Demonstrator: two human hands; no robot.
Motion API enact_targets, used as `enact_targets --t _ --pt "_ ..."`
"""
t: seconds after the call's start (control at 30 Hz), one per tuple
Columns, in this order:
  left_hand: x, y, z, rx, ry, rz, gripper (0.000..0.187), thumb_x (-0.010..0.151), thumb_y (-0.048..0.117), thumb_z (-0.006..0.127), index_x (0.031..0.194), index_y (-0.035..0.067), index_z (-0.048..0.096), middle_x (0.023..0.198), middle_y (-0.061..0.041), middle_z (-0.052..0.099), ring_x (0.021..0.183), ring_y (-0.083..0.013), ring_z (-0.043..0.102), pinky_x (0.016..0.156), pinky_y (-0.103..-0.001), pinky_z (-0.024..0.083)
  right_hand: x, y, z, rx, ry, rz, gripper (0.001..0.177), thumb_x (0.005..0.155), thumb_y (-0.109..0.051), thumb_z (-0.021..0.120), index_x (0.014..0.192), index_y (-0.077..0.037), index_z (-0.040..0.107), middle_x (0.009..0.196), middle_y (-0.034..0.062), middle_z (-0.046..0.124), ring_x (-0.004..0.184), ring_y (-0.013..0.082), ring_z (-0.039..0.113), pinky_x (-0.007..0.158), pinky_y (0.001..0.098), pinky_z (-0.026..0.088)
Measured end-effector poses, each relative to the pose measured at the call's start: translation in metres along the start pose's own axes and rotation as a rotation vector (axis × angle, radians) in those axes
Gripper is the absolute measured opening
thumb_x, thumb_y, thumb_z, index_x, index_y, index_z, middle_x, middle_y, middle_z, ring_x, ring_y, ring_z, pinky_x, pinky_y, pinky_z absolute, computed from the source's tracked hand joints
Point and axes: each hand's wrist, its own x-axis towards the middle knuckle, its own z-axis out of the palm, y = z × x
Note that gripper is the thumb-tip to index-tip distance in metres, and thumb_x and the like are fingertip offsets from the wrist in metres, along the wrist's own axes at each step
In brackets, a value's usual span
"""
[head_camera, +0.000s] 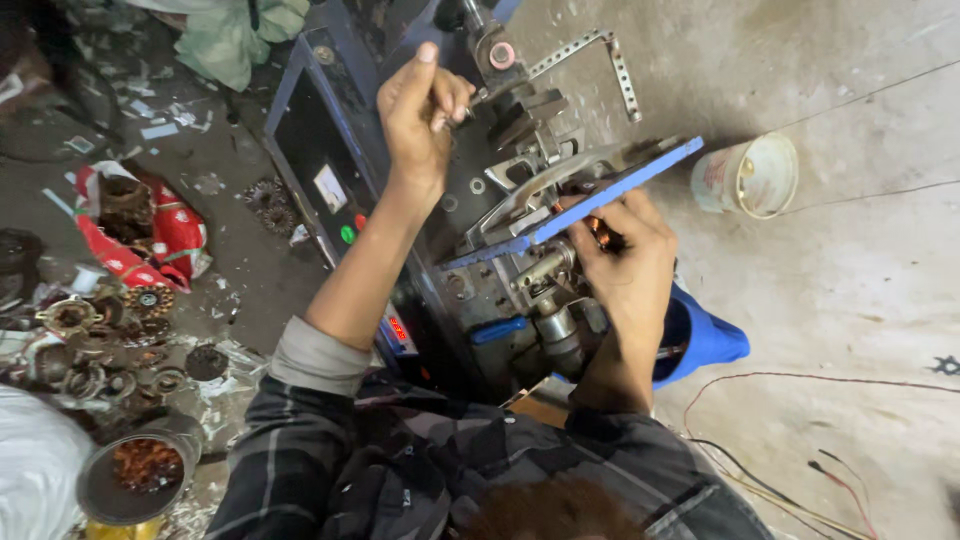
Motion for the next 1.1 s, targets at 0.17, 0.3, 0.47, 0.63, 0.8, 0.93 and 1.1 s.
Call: enact_targets --t 0.17,0.3,0.47,0.63,0.8,0.93,1.1 --pt "-0.011 0.025 0.012 -0.099 -0.038 0.003 0.033 0.108 0.032 0.058 0.089 0.005 0.058 0.079 -0.007 0.054 0.085 -0.0221 0.056 0.104 -0.042 0.046 0.002 -0.001 0.0 0.037 -0.017 0.009 0.031 0.084 0.004 0.079 0.111 -0.011 0.079 0.104 0.0087 0.07 0.093 0.0218 0.07 0.081 0.0306 0.054" --pt "-0.027 0.05 0.023 -0.15 -0.142 0.034 0.029 0.104 0.031 0.059 0.11 0.003 0.06 0.103 -0.011 0.062 0.109 -0.0234 0.06 0.116 -0.039 0.039 0.001 -0.004 0.0 0.047 -0.022 0.021 0.033 0.083 0.007 0.078 0.112 -0.01 0.078 0.107 0.0095 0.07 0.098 0.0228 0.07 0.086 0.0306 0.054" --pt "-0.109 0.072 0.002 -0.269 -0.285 -0.107 0.023 0.106 0.027 0.063 0.108 0.004 0.064 0.102 -0.012 0.07 0.093 -0.026 0.069 0.085 -0.04 0.057 -0.001 -0.005 0.0 0.083 -0.018 0.024 0.035 0.082 0.009 0.077 0.114 -0.008 0.077 0.113 0.0102 0.07 0.104 0.0236 0.071 0.091 0.0305 0.054" --pt "-0.196 0.053 -0.006 0.472 -0.319 -0.283 0.027 0.107 0.021 0.064 0.123 0.001 0.07 0.115 -0.023 0.075 0.098 -0.0316 0.074 0.085 -0.041 0.061 0.001 0.0 -0.002 0.074 -0.018 0.024 0.034 0.084 0.008 0.079 0.113 -0.008 0.078 0.114 0.0108 0.07 0.104 0.0233 0.071 0.09 0.0304 0.054" --pt "-0.204 0.0 0.025 0.839 -0.293 -0.089 0.061 0.097 0.01 0.064 0.152 -0.002 0.04 0.142 -0.031 0.056 0.133 -0.0414 0.057 0.108 -0.045 0.048 -0.001 0.001 -0.001 0.089 -0.031 0.013 0.031 0.087 0.006 0.08 0.115 -0.008 0.078 0.108 0.0096 0.07 0.098 0.0217 0.07 0.086 0.0299 0.054" --pt "-0.185 -0.018 0.053 0.727 -0.196 -0.334 0.063 0.093 0.008 0.064 0.152 0.003 0.043 0.135 -0.027 0.062 0.122 -0.0354 0.063 0.1 -0.04 0.052 0.001 0.004 -0.003 0.082 -0.029 -0.033 0.031 0.086 0.004 0.081 0.114 -0.007 0.078 0.105 0.0103 0.069 0.091 0.0209 0.069 0.081 0.0295 0.053" --pt "-0.188 -0.006 0.064 0.654 -0.206 -0.226 0.063 0.096 0.008 0.065 0.155 0.003 0.044 0.148 -0.021 0.054 0.125 -0.0258 0.066 0.1 -0.033 0.056 -0.001 0.011 -0.001 0.07 -0.009 -0.073 0.027 0.087 0.004 0.083 0.112 -0.002 0.075 0.103 0.0118 0.069 0.088 0.0219 0.068 0.079 0.0308 0.053"
